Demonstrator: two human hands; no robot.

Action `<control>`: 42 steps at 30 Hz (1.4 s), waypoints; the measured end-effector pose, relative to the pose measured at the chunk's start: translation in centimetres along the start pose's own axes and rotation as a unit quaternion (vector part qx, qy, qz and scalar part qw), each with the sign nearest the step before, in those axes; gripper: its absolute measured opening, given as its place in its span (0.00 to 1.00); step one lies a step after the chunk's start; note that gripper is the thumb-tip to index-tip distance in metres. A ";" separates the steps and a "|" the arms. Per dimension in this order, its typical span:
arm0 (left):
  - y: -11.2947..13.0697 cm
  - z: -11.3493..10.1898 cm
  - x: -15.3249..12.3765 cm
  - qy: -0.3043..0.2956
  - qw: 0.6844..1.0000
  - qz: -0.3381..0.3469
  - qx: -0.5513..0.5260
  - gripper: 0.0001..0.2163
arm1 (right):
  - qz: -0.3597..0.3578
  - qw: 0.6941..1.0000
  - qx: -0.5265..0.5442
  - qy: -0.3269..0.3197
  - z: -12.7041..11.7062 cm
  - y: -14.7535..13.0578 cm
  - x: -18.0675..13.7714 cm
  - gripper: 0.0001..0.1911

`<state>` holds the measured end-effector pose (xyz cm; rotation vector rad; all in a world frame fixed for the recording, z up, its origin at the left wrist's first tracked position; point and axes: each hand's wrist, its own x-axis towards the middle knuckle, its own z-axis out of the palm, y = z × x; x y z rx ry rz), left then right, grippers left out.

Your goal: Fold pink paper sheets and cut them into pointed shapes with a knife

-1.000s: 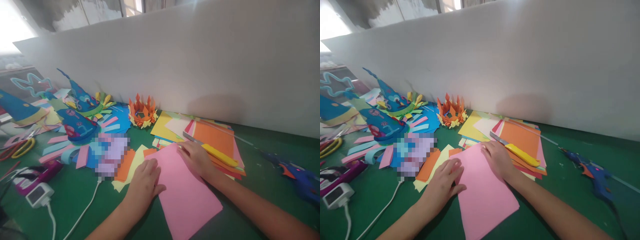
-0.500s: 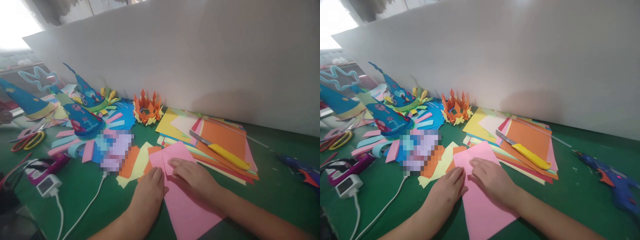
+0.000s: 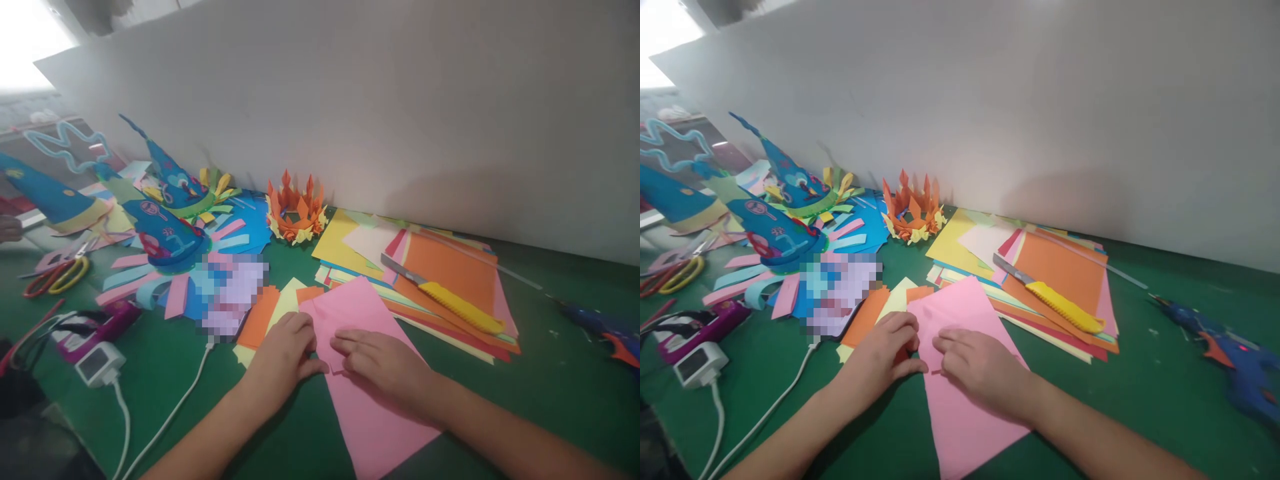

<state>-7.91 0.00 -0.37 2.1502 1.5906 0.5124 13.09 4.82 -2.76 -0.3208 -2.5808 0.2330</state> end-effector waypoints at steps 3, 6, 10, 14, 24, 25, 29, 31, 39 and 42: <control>-0.3 0.2 0.0 0.012 1.000 -0.001 -0.011 0.13 | -0.009 1.000 0.006 -0.011 0.2 -0.3 -0.1 0.06; -0.7 0.1 0.1 0.014 1.000 0.015 -0.020 0.13 | -0.012 1.000 0.008 -0.021 0.2 -0.5 -0.1 0.07; -1.2 -0.4 0.2 -0.007 0.998 0.039 -0.048 0.10 | -0.007 0.999 0.021 -0.044 -0.4 -0.5 -0.1 0.09; -1.5 -0.7 0.3 -0.011 0.996 0.045 -0.073 0.04 | -0.005 0.997 0.055 -0.063 -1.2 -0.3 0.1 0.11; -2.1 -0.4 0.5 0.034 0.995 0.042 -0.086 0.04 | -0.031 0.997 0.042 -0.055 -1.1 0.0 0.0 0.11; -2.2 -0.4 0.5 0.033 0.995 0.040 -0.085 0.04 | -0.031 0.997 0.043 -0.058 -1.1 0.0 -0.1 0.11; -2.4 -0.3 0.5 0.039 0.996 0.038 -0.064 0.04 | -0.036 0.997 0.056 -0.050 -0.9 0.1 -0.2 0.11; -2.5 -0.4 0.6 0.035 0.997 0.043 -0.052 0.05 | -0.039 0.996 0.060 -0.053 -0.8 0.2 -0.3 0.11; -2.2 -0.8 0.5 0.024 0.999 0.019 -0.039 0.05 | -0.044 0.994 0.072 -0.071 -0.9 0.3 -0.4 0.12; -2.2 -0.8 0.5 0.033 0.999 0.019 -0.038 0.07 | -0.045 0.994 0.076 -0.067 -1.0 0.3 -0.4 0.11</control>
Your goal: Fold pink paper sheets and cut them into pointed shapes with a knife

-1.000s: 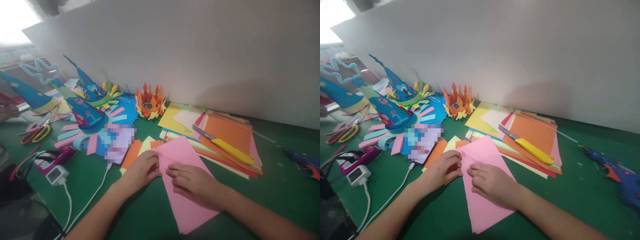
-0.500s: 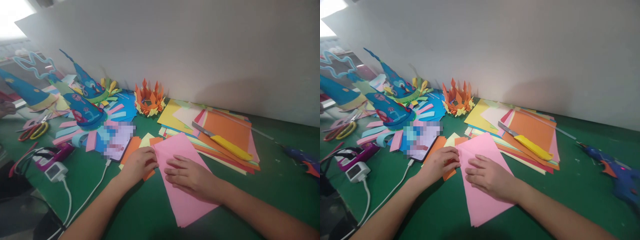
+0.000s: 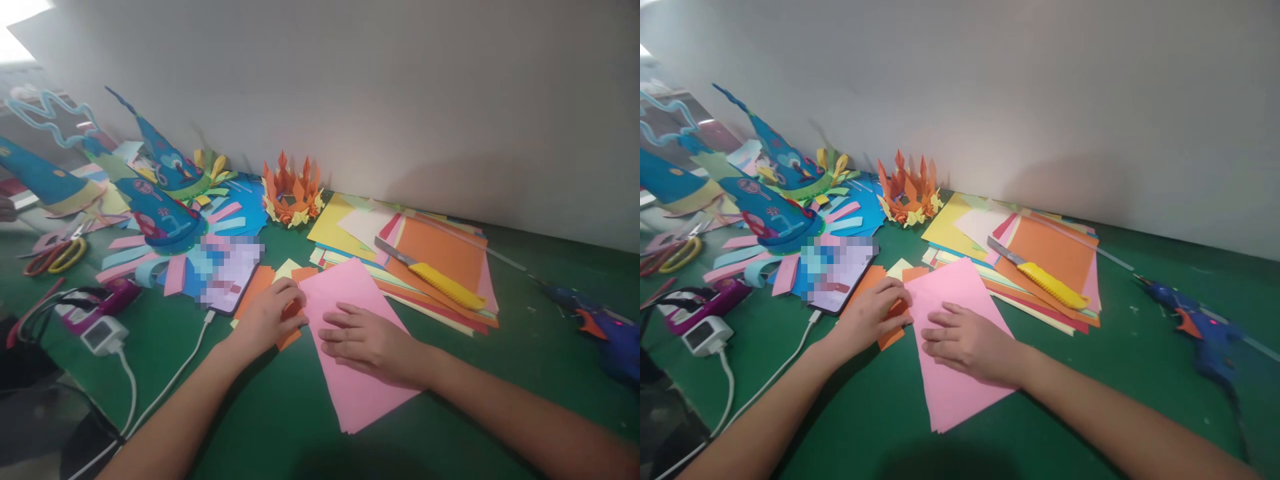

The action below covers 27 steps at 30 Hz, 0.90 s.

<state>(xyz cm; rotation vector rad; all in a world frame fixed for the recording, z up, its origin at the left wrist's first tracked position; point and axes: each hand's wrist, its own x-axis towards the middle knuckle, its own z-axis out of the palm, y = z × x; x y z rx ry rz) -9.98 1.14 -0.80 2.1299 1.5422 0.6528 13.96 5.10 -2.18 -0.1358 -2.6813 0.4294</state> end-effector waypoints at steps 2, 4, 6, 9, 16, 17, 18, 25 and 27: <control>-0.1 0.0 0.0 0.009 1.000 0.003 0.002 0.08 | -0.001 1.000 0.003 -0.003 0.0 0.0 0.0 0.11; -0.2 0.1 -0.1 0.017 1.000 0.000 -0.001 0.10 | 0.002 1.000 0.005 -0.013 0.0 0.1 -0.1 0.12; -0.3 0.2 -0.2 0.024 1.000 -0.006 -0.010 0.12 | 0.005 1.000 0.005 -0.024 -0.1 0.1 -0.1 0.12; -0.6 0.4 -0.4 0.037 0.999 -0.010 -0.025 0.18 | 0.005 0.999 0.005 -0.036 -0.3 0.1 0.0 0.13; -1.1 0.5 -0.2 0.030 0.999 0.019 -0.008 0.20 | 0.006 0.999 0.015 -0.044 -0.5 0.2 0.1 0.13; -1.1 0.5 -0.1 0.030 0.999 0.022 -0.009 0.19 | 0.010 0.999 0.018 -0.046 -0.5 0.2 0.1 0.13; -1.1 0.5 -0.1 0.030 0.999 0.024 -0.009 0.19 | 0.013 0.999 0.021 -0.046 -0.5 0.2 0.0 0.13; -1.6 0.4 -0.1 0.030 0.999 0.039 -0.010 0.19 | 0.027 0.997 0.037 -0.054 -0.5 0.2 0.0 0.13; -1.7 0.4 -0.2 0.032 0.999 0.037 -0.010 0.20 | 0.028 0.997 0.040 -0.056 -0.5 0.2 0.0 0.13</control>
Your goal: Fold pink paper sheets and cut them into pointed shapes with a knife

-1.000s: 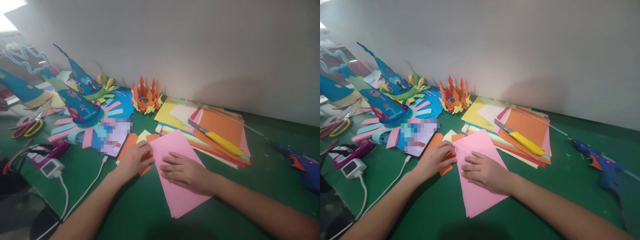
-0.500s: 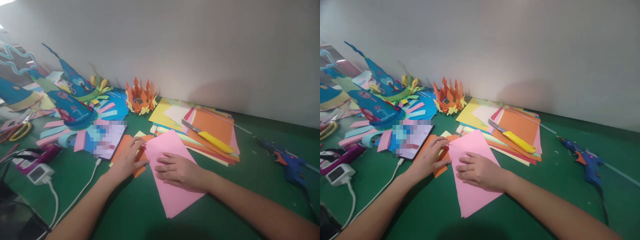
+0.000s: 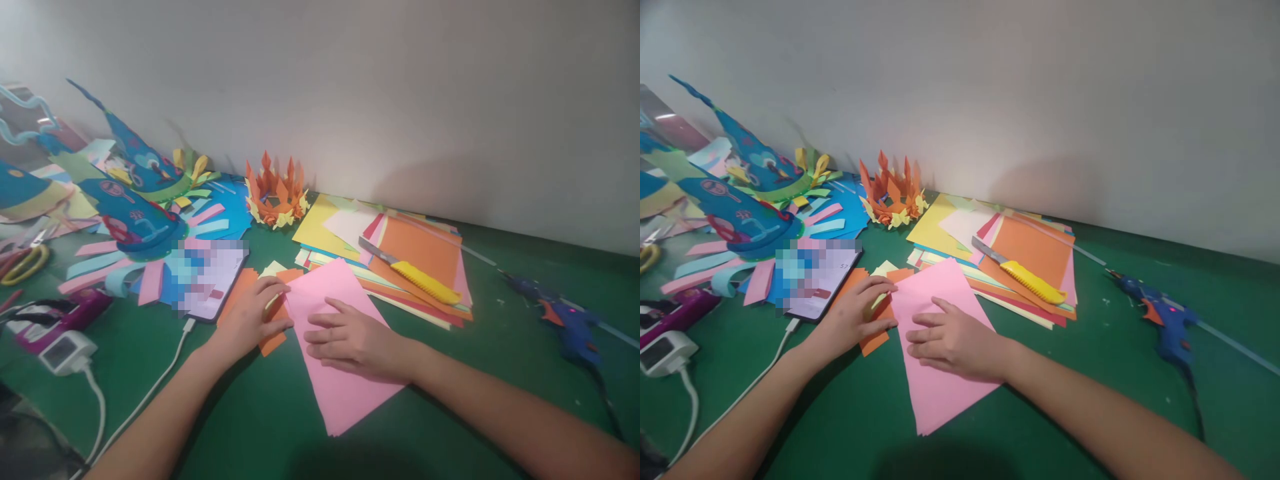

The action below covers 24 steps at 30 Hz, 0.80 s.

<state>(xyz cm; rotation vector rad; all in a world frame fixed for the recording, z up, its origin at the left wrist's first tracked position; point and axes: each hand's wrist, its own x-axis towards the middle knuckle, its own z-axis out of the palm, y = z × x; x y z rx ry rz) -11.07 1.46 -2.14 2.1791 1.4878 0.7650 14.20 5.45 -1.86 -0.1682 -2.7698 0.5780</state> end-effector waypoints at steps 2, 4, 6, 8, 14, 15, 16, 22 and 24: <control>-0.1 0.0 0.0 -0.001 1.000 -0.002 -0.001 0.20 | 0.001 1.000 0.001 -0.003 0.0 0.0 0.0 0.13; 0.0 0.0 0.0 -0.004 1.000 -0.003 -0.002 0.21 | 0.001 1.000 0.000 -0.006 0.0 0.0 0.0 0.13; 0.0 -0.1 0.0 -0.006 1.000 -0.006 -0.001 0.21 | 0.002 1.000 -0.001 -0.012 -0.1 0.0 0.0 0.13; 0.2 -0.1 0.1 -0.007 1.000 -0.012 0.001 0.21 | 0.004 1.000 -0.001 -0.017 -0.1 0.0 0.0 0.13; 0.7 -0.1 0.2 0.019 0.999 -0.030 -0.013 0.21 | 0.008 1.000 0.002 -0.015 -0.1 0.0 -0.1 0.13; 0.8 -0.2 0.2 0.020 0.999 -0.033 -0.015 0.21 | 0.008 1.000 0.002 -0.014 -0.1 0.0 -0.1 0.13; 0.9 -0.2 0.2 0.020 0.999 -0.035 -0.016 0.21 | 0.009 1.000 0.001 -0.013 -0.1 -0.1 -0.1 0.13; 1.0 -0.2 0.4 -0.001 0.999 -0.032 -0.019 0.20 | 0.006 1.000 -0.003 -0.010 -0.2 -0.2 -0.1 0.13; 0.8 -0.2 0.4 -0.006 0.999 -0.030 -0.018 0.20 | -0.002 1.000 -0.001 0.001 -0.2 -0.2 -0.1 0.13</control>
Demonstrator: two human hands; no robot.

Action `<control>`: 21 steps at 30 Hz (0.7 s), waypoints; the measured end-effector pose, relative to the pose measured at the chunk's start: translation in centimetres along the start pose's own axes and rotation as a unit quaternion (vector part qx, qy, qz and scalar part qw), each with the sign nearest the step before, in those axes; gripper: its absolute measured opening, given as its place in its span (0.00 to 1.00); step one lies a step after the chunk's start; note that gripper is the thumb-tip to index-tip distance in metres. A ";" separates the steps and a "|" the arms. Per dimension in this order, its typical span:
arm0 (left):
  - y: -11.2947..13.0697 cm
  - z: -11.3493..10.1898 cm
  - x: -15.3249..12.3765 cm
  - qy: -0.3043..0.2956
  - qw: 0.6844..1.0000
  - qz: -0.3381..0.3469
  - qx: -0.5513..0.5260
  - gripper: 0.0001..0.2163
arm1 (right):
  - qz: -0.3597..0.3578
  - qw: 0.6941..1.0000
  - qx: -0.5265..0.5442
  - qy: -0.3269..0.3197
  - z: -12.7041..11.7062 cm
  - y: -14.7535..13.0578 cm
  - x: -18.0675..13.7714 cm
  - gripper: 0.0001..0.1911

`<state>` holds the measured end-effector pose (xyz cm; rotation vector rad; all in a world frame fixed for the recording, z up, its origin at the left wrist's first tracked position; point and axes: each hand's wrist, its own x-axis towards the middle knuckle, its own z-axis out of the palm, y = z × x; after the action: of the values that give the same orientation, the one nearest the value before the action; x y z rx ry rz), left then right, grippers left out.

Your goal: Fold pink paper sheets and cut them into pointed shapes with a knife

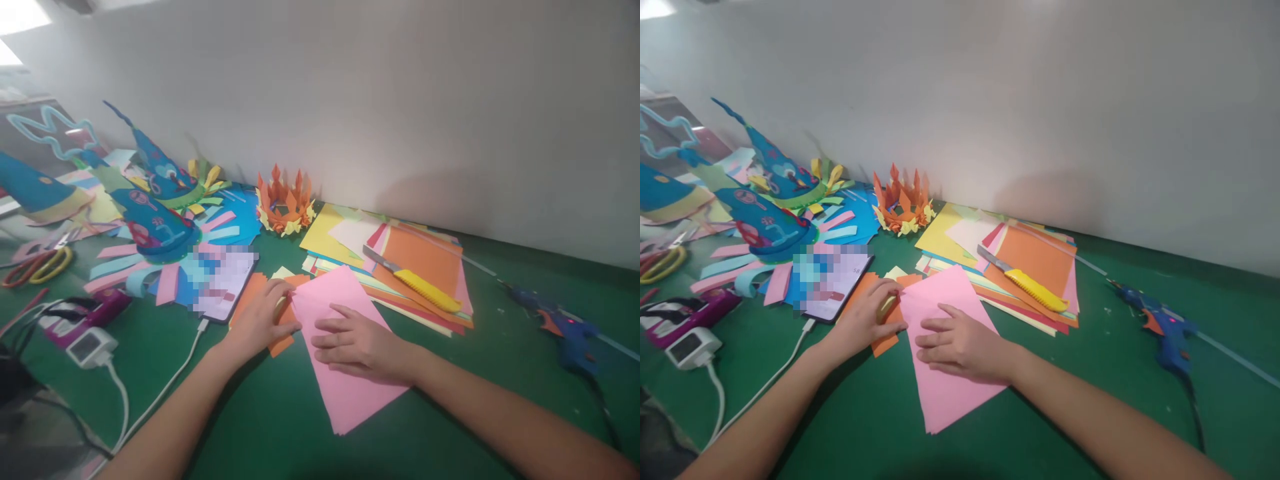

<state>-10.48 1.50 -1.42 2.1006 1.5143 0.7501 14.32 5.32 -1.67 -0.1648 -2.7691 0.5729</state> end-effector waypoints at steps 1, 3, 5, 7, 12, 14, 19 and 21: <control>-0.1 0.0 0.0 -0.001 1.000 0.001 0.001 0.20 | -0.004 1.000 0.001 0.005 0.0 0.0 0.0 0.12; -0.1 0.0 -0.1 0.000 1.000 0.006 0.002 0.20 | -0.010 1.000 0.001 0.012 0.1 0.1 0.0 0.12; -0.1 0.0 -0.1 0.001 1.000 0.011 0.005 0.19 | -0.013 1.000 0.002 0.010 0.2 0.2 0.0 0.12; -0.1 0.0 -0.1 0.000 1.000 0.014 0.009 0.17 | -0.013 1.000 0.002 0.007 0.2 0.3 -0.1 0.12; -0.2 0.0 0.0 0.010 1.000 0.019 0.016 0.18 | -0.012 1.000 -0.014 0.001 0.3 0.3 -0.2 0.12; -0.2 0.0 0.0 0.013 1.000 0.017 0.012 0.19 | -0.012 1.000 -0.020 0.000 0.2 0.2 -0.2 0.12; -0.3 0.1 -0.2 0.016 1.000 0.000 0.021 0.21 | -0.013 1.000 -0.019 -0.005 -0.1 0.0 -0.1 0.12; -0.5 0.2 -0.3 0.029 0.999 -0.001 0.045 0.22 | -0.014 1.000 -0.013 -0.004 -0.1 0.0 -0.1 0.12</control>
<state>-10.74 1.38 -1.90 2.1599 1.6089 0.7614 14.41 5.39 -1.59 -0.1284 -2.7833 0.5317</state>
